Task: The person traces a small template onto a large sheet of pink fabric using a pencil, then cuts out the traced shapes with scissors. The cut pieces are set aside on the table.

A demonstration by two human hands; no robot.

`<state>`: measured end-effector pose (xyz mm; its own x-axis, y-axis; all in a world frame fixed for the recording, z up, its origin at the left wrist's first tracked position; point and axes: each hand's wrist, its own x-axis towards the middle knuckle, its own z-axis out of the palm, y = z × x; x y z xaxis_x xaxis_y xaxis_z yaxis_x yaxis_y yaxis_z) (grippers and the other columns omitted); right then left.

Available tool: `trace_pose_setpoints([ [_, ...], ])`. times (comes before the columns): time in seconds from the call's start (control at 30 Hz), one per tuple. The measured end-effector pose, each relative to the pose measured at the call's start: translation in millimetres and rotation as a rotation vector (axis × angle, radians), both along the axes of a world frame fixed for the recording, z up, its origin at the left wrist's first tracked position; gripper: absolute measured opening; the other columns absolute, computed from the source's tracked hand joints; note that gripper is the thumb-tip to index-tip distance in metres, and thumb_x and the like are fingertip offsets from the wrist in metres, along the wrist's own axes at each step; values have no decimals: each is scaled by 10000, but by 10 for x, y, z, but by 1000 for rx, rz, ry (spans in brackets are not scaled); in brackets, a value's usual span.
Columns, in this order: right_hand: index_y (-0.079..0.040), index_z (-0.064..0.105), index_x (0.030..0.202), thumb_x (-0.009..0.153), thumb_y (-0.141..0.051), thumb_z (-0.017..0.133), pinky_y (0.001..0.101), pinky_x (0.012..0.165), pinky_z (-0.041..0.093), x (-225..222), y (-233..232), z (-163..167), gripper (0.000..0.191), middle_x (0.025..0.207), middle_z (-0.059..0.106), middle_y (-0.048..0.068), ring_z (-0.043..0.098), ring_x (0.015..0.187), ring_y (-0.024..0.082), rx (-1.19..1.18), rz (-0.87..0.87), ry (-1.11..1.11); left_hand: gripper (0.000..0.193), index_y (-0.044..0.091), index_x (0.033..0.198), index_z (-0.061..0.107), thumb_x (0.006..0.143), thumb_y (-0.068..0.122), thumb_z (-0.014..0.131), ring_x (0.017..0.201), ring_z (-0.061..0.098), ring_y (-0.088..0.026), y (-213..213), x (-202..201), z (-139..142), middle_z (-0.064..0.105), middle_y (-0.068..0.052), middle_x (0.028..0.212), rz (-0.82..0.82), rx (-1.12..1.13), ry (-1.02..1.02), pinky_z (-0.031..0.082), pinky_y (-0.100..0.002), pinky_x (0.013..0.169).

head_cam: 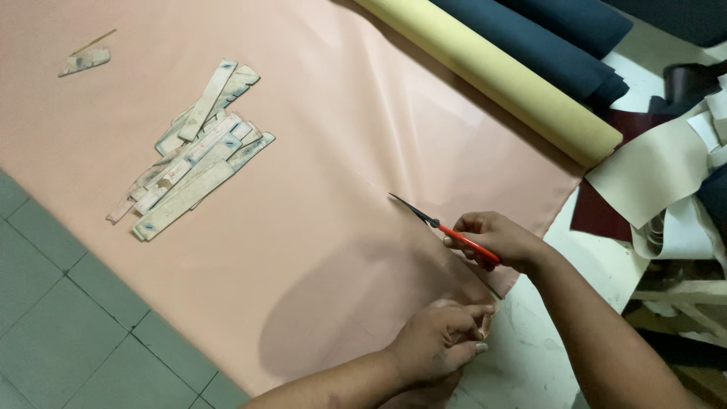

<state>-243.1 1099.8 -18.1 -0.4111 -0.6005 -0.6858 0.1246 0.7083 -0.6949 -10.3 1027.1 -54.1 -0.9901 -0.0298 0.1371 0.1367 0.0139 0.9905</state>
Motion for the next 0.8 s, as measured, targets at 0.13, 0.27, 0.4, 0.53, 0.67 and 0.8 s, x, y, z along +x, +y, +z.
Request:
trace_pose_setpoints([
  [0.13, 34, 687, 1046, 869, -277, 720, 271, 440, 407, -59, -48, -76, 359, 707, 649, 58, 532, 512, 120, -23, 60, -33, 104, 53, 917, 688, 903, 137, 746, 1206, 641, -258, -37, -7, -22, 676, -79, 1443, -12, 27, 18, 538, -368, 999],
  [0.27, 16, 679, 1085, 892, -303, 707, 266, 494, 441, -89, -121, -113, 374, 755, 645, 55, 550, 577, 110, 62, 64, -60, 105, 42, 965, 689, 912, 121, 732, 1187, 652, -260, -104, -28, 29, 677, -82, 1380, -27, 121, 45, 541, -368, 997],
  [0.4, 9, 674, 1111, 908, -268, 677, 267, 516, 448, -67, -61, -24, 344, 781, 636, 20, 560, 607, 94, 12, 44, -111, 210, 33, 1093, 705, 890, 81, 725, 1028, 644, -263, -197, -25, 131, 711, -79, 1033, -66, 34, -42, 535, -370, 889],
  [0.53, -5, 667, 1115, 921, -287, 665, 270, 511, 436, -14, -163, 20, 342, 763, 616, 23, 557, 601, 100, 57, 2, -114, 274, 47, 1167, 682, 896, 80, 690, 892, 660, -223, -229, -81, 158, 674, -46, 939, -151, 91, -73, 527, -348, 793],
  [0.67, 4, 672, 1097, 911, -297, 690, 280, 495, 435, 6, -393, 23, 354, 724, 613, 40, 538, 562, 112, 76, 9, -83, 102, 34, 994, 637, 943, 97, 700, 843, 672, -204, -205, -89, 57, 671, -40, 913, -176, 117, -24, 526, -329, 777],
  [0.8, -13, 683, 1096, 917, -326, 680, 275, 481, 423, 4, -495, 26, 361, 695, 611, 43, 529, 531, 121, 130, 13, -35, 131, 58, 958, 683, 874, 108, 769, 1062, 645, -252, -153, -39, -79, 691, -66, 1014, -73, -10, 6, 538, -375, 895],
])
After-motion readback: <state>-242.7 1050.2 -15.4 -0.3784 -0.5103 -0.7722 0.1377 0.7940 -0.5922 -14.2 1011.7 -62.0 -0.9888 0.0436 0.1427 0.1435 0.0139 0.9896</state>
